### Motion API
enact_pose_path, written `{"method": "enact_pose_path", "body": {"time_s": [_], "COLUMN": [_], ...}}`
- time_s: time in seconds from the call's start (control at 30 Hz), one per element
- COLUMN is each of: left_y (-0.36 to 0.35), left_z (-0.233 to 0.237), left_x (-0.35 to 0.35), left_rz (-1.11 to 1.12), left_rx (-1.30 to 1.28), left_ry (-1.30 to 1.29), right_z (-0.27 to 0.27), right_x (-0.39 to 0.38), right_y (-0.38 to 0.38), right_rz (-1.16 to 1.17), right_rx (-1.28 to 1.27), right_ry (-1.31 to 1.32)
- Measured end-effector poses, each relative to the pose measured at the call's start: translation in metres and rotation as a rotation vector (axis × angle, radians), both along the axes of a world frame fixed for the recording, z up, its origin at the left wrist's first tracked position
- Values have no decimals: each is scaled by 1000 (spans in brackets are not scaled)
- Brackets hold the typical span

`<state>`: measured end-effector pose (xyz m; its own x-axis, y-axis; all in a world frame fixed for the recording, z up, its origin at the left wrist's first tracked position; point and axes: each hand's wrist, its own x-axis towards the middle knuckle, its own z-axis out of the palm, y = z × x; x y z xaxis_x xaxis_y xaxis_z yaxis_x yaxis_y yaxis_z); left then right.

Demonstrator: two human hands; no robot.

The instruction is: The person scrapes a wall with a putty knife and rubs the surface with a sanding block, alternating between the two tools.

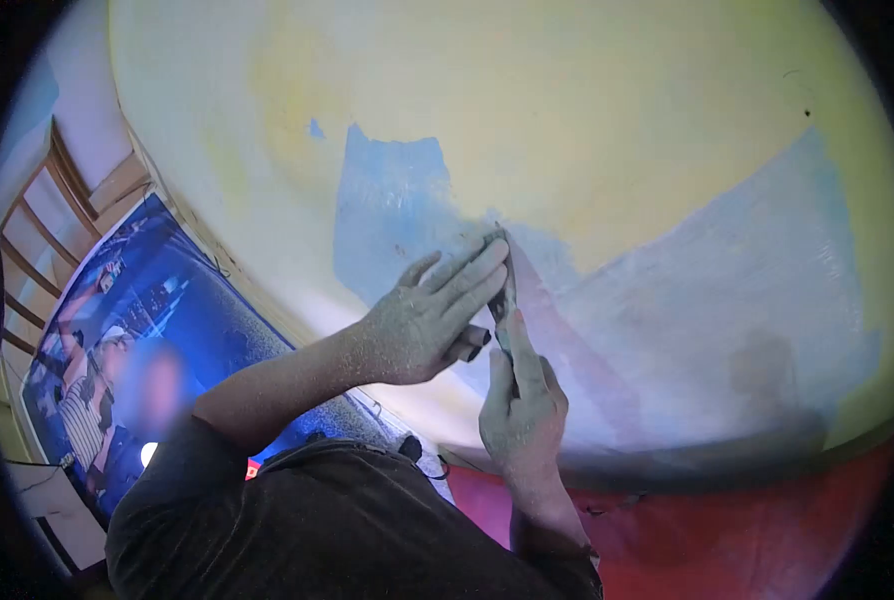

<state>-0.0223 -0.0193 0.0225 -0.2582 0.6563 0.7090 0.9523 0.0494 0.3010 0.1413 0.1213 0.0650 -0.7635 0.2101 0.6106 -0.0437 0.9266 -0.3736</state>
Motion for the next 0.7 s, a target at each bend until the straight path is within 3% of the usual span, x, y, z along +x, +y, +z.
{"method": "enact_pose_path", "body": {"time_s": [0.1,0.33,0.43,0.7], "left_y": [-1,-3,-4,-8], "left_z": [3,-2,-1,-6], "left_x": [-10,-2,-12,-7], "left_rz": [37,16,60,29], "left_rx": [79,27,77,-37], "left_ry": [14,-17,-6,-25], "right_z": [10,-2,7,-3], "right_x": [-14,-5,-17,-18], "right_y": [-8,-5,-13,-5], "right_rz": [-66,-13,-81,17], "right_rx": [-67,24,-39,58], "right_ry": [-88,-21,-130,-30]}}
